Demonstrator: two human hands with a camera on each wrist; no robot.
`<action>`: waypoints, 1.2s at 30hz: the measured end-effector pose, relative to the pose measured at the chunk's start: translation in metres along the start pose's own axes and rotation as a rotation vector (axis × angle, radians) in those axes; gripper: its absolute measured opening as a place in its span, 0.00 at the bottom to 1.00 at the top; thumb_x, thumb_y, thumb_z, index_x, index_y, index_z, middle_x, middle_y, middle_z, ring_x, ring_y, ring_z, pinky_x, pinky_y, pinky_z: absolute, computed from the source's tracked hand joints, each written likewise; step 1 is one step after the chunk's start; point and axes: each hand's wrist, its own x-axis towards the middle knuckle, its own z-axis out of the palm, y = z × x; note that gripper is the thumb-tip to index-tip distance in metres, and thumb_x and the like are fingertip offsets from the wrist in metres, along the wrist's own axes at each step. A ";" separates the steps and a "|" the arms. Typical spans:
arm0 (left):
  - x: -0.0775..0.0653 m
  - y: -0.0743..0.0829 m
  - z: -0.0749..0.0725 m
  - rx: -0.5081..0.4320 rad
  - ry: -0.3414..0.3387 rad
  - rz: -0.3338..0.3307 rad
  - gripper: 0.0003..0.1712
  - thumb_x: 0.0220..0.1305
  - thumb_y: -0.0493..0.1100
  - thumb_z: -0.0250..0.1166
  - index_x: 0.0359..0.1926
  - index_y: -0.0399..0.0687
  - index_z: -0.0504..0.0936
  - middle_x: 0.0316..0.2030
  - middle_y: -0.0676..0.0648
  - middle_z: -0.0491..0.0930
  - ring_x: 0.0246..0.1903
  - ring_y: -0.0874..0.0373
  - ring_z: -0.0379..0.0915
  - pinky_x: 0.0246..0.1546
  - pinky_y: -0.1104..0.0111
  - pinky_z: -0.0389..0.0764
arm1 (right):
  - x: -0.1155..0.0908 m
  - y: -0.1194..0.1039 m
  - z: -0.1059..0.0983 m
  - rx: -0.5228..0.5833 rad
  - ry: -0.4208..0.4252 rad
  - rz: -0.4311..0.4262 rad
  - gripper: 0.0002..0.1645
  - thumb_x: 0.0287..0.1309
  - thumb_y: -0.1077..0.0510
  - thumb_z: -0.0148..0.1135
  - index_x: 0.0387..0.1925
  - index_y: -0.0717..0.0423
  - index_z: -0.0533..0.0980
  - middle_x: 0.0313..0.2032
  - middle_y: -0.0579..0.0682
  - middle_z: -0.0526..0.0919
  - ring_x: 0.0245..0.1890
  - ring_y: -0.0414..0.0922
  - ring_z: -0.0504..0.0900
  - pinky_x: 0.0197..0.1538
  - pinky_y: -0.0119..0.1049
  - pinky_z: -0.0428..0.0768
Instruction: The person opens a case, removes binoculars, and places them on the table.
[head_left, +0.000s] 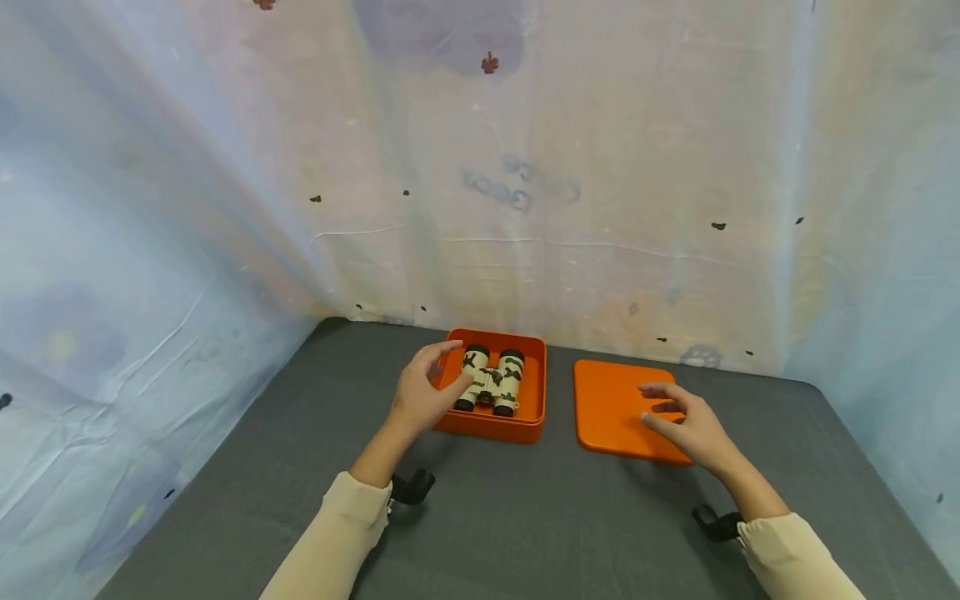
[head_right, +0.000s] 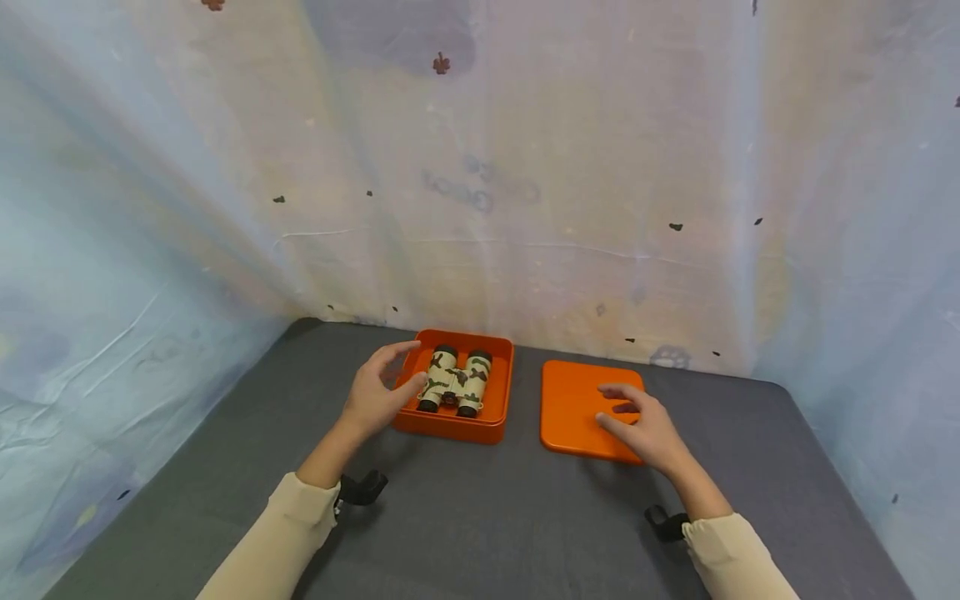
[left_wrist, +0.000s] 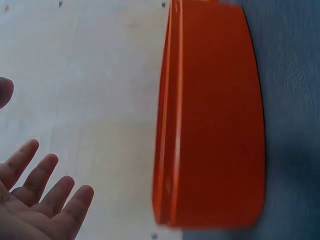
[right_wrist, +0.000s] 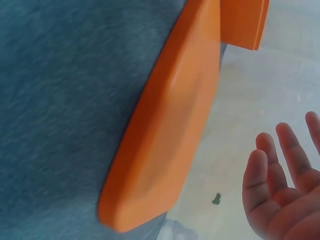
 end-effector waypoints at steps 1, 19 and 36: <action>0.001 -0.004 -0.003 0.000 0.010 -0.015 0.26 0.60 0.47 0.67 0.61 0.54 0.76 0.61 0.46 0.72 0.62 0.48 0.67 0.59 0.49 0.74 | 0.001 -0.001 0.000 0.002 0.000 0.001 0.28 0.64 0.55 0.60 0.64 0.55 0.69 0.59 0.63 0.75 0.53 0.63 0.77 0.47 0.53 0.81; 0.005 -0.073 -0.008 -0.043 -0.034 -0.334 0.29 0.64 0.52 0.62 0.65 0.52 0.71 0.67 0.44 0.65 0.66 0.43 0.63 0.62 0.46 0.69 | 0.034 -0.040 0.014 0.080 -0.015 -0.080 0.27 0.64 0.56 0.59 0.64 0.52 0.68 0.59 0.59 0.74 0.55 0.62 0.75 0.51 0.54 0.76; 0.013 -0.087 0.004 -0.085 -0.043 -0.366 0.24 0.71 0.46 0.54 0.65 0.49 0.71 0.63 0.43 0.72 0.55 0.48 0.75 0.51 0.55 0.79 | 0.066 -0.066 0.041 0.106 -0.070 -0.072 0.29 0.62 0.50 0.60 0.64 0.50 0.68 0.62 0.58 0.70 0.58 0.60 0.72 0.55 0.57 0.74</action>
